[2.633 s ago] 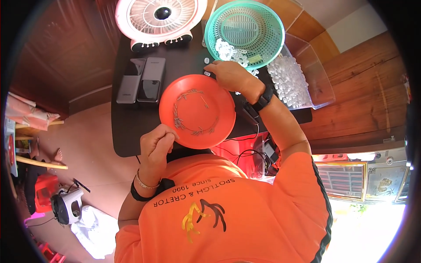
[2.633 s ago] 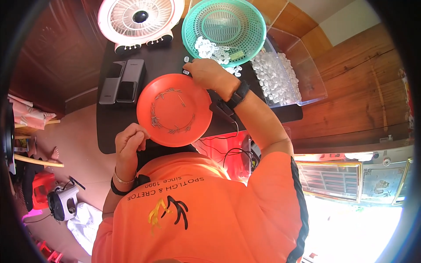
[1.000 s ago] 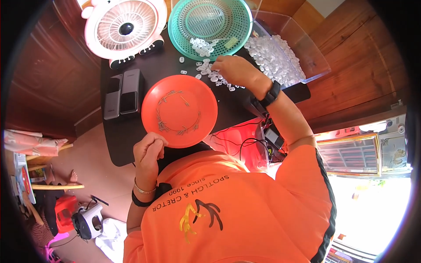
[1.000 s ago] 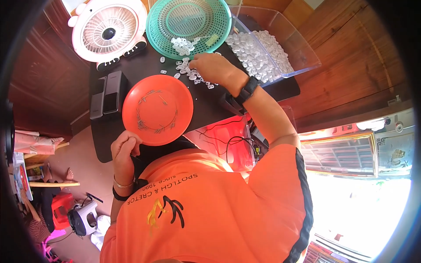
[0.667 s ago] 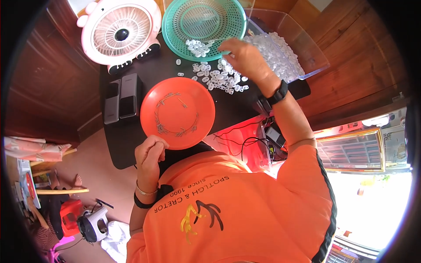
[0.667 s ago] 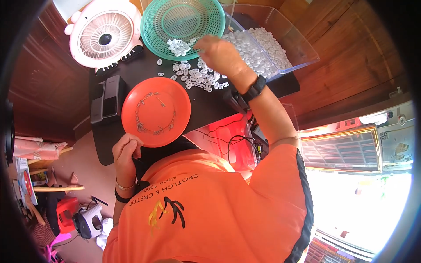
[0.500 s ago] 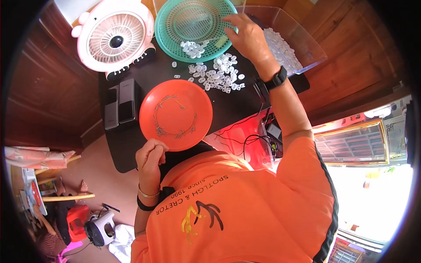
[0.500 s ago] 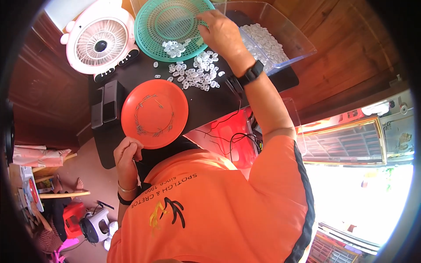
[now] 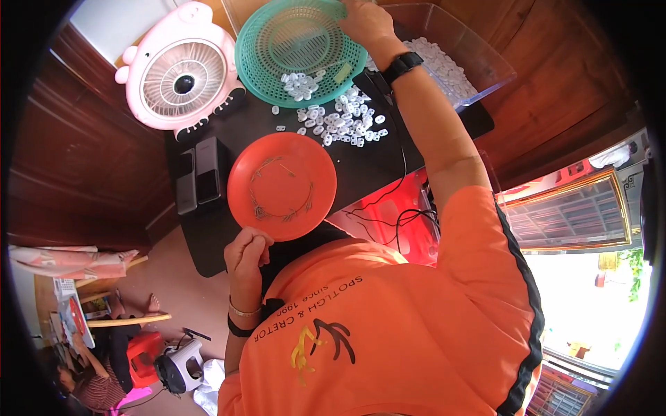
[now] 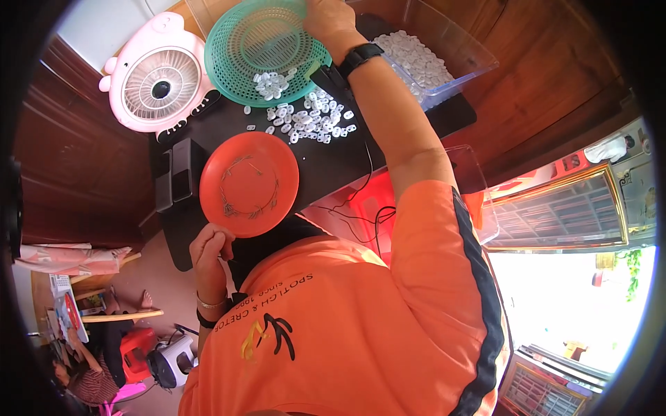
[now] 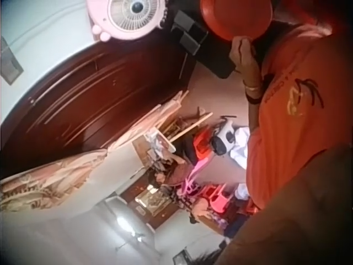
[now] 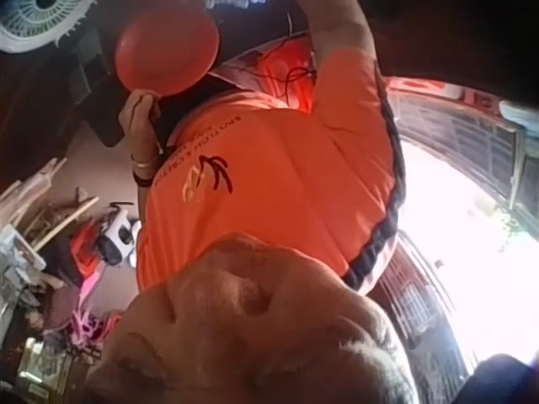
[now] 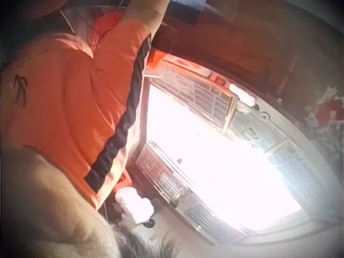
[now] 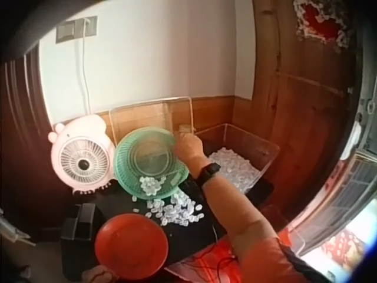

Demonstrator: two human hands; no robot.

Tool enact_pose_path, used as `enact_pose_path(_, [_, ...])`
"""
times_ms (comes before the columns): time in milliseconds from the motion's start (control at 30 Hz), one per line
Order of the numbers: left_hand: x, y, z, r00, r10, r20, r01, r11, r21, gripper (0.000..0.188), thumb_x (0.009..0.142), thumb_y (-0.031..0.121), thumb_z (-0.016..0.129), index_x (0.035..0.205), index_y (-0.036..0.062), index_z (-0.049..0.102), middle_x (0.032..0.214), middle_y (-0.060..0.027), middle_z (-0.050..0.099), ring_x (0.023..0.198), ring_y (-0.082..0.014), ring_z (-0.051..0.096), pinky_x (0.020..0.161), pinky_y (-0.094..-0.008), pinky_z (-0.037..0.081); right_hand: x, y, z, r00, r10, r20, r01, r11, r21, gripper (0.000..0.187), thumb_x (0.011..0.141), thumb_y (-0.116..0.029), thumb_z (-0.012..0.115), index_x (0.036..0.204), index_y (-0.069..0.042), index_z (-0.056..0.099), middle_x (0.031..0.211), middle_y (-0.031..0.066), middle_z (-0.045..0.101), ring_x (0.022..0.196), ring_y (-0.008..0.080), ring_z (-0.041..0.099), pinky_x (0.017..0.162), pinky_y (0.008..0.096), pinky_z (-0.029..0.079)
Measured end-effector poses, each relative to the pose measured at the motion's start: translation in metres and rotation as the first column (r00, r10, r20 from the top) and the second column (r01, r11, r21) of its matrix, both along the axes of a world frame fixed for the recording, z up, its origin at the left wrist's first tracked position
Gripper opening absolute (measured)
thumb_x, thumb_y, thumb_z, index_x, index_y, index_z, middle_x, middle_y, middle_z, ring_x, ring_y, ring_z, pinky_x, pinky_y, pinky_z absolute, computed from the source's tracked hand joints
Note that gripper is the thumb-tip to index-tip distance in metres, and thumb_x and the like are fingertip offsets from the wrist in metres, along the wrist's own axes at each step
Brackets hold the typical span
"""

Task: Assembling small white plastic pieces by hand on a red plate at a desk.

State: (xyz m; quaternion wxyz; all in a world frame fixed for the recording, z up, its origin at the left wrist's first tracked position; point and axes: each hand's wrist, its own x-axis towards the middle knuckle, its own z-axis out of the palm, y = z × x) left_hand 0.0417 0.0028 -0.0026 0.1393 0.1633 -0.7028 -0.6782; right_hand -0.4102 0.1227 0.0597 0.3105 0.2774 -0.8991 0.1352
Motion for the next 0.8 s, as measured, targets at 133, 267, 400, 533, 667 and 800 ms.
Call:
enact_pose_path(133, [-0.002,0.004,0.002,0.999,0.01,0.031,-0.009,1.0,-0.013,0.019,0.086,0.011,0.047,0.075,0.0007,0.058,0.06,0.0008,0.048,0.052,-0.0062,0.04,0.05,-0.0211,0.028,0.025,0.009,0.008,0.999,0.04,-0.014,-0.04,0.999,-0.03,0.023,0.08,-0.026,0.058,0.087,-0.005,0.065,0.081,0.0205,0.066,0.075,0.0371,0.065,0.064,0.0459,0.053])
enact_pose_path(267, [-0.004,0.006,0.002,1.0,-0.001,0.031,0.002,1.0,-0.022,0.018,0.086,0.011,0.047,0.075,0.0008,0.058,0.06,0.001,0.047,0.052,-0.006,0.04,0.049,-0.0212,0.027,0.078,0.033,0.026,0.994,0.081,-0.077,-0.089,0.991,-0.104,0.021,0.081,-0.024,0.057,0.091,-0.008,0.066,0.08,0.0196,0.065,0.073,0.0379,0.064,0.063,0.0468,0.052])
enact_pose_path(400, [-0.004,0.004,0.001,0.999,-0.016,0.028,0.017,0.999,-0.048,0.018,0.086,0.01,0.047,0.075,0.0012,0.058,0.059,0.0015,0.047,0.051,-0.0057,0.04,0.048,-0.021,0.027,0.107,0.053,0.024,0.975,0.124,-0.183,-0.163,0.963,-0.214,0.02,0.081,-0.018,0.06,0.099,-0.014,0.067,0.089,0.0107,0.066,0.079,0.0332,0.064,0.067,0.0429,0.052])
enact_pose_path(533, [-0.007,0.003,0.003,0.999,-0.038,0.025,0.04,0.996,-0.074,0.02,0.088,0.01,0.048,0.076,-0.0011,0.059,0.058,0.0006,0.047,0.053,-0.0057,0.041,0.049,-0.0212,0.03,0.119,0.063,0.025,0.963,0.086,-0.256,-0.143,0.966,-0.217,0.02,0.082,-0.022,0.061,0.101,-0.021,0.068,0.09,0.0026,0.067,0.082,0.0269,0.065,0.067,0.0384,0.053])
enact_pose_path(667, [-0.012,0.002,0.008,0.999,-0.044,0.01,0.045,0.995,-0.089,0.02,0.088,0.009,0.048,0.076,-0.001,0.059,0.057,0.0006,0.046,0.052,-0.0056,0.041,0.049,-0.0212,0.03,0.13,0.066,0.038,0.909,0.212,-0.359,-0.338,0.879,-0.337,0.026,0.076,-0.008,0.058,0.1,-0.01,0.067,0.087,0.0146,0.065,0.077,0.0363,0.063,0.067,0.0437,0.052])
enact_pose_path(800, [-0.018,-0.003,0.014,0.999,-0.028,-0.021,0.025,0.989,-0.148,0.019,0.087,0.009,0.048,0.076,-0.0009,0.059,0.057,0.0008,0.046,0.052,-0.0054,0.041,0.048,-0.0212,0.029,0.132,0.068,0.044,0.935,0.202,-0.293,-0.296,0.898,-0.325,0.03,0.074,-0.003,0.057,0.102,-0.009,0.065,0.09,0.014,0.065,0.081,0.0348,0.063,0.07,0.0418,0.052])
